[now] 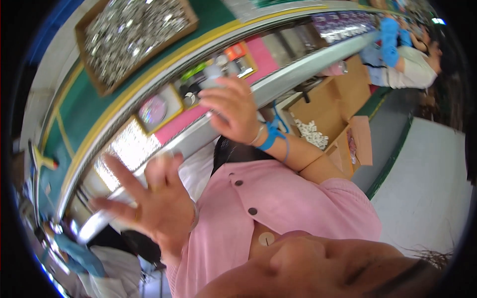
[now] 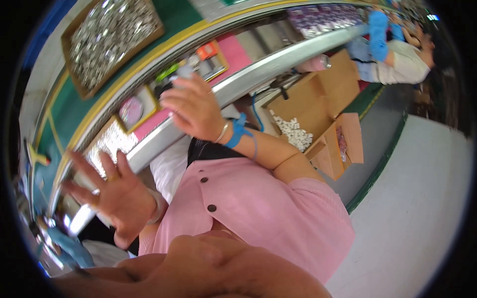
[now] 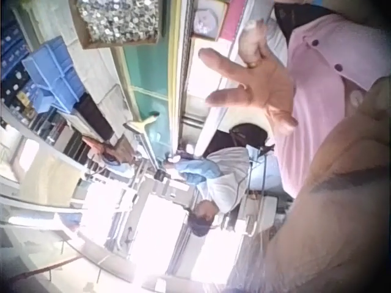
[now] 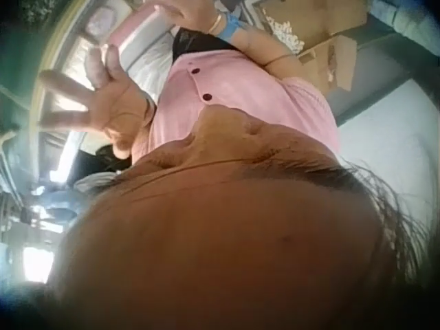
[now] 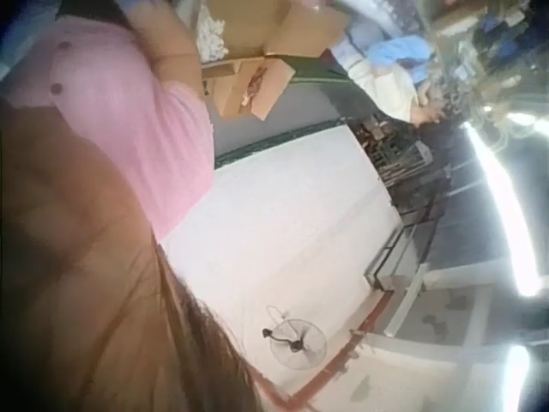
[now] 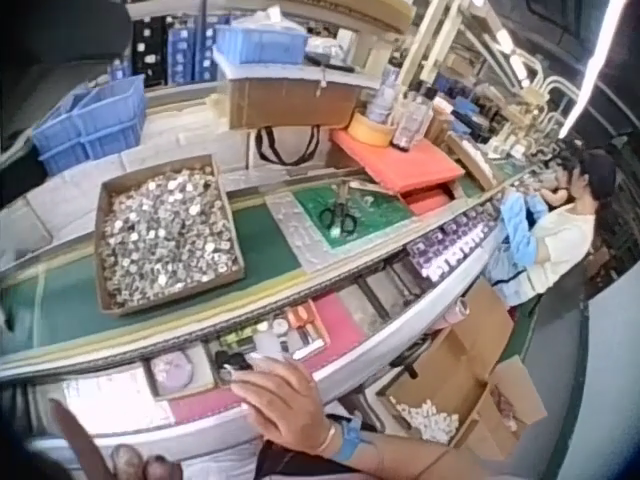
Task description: The person assembles components onto printed circuit boards by hand, taking white plastic components and metal brackets from a shipping carton and attaching them to the boards as they move along a conveyor belt.
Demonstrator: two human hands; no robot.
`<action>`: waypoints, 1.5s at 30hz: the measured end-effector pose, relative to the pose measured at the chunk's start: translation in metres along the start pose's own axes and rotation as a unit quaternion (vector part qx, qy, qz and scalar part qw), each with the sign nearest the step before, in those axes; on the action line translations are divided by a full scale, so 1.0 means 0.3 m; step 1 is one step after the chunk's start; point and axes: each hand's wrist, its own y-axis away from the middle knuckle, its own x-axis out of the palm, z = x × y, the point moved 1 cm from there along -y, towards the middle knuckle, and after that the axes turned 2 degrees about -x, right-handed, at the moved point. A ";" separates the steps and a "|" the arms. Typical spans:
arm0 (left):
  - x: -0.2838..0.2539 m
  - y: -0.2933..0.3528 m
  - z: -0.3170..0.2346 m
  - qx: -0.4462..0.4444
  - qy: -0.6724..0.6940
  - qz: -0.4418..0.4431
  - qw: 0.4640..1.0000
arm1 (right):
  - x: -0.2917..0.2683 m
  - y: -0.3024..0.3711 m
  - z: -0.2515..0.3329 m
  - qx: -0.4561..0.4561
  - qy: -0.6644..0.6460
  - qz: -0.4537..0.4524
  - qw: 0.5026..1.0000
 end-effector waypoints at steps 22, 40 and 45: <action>0.031 -0.062 -0.160 -0.201 0.331 0.149 0.910 | 0.027 -0.018 0.025 -0.015 0.008 -0.041 0.999; 0.057 -0.072 -0.163 -0.245 0.358 0.119 0.893 | 0.035 -0.004 0.019 -0.018 0.000 -0.037 0.999; 0.033 -0.077 -0.143 -0.257 0.390 0.103 0.878 | 0.033 -0.014 0.027 -0.034 0.016 -0.026 0.999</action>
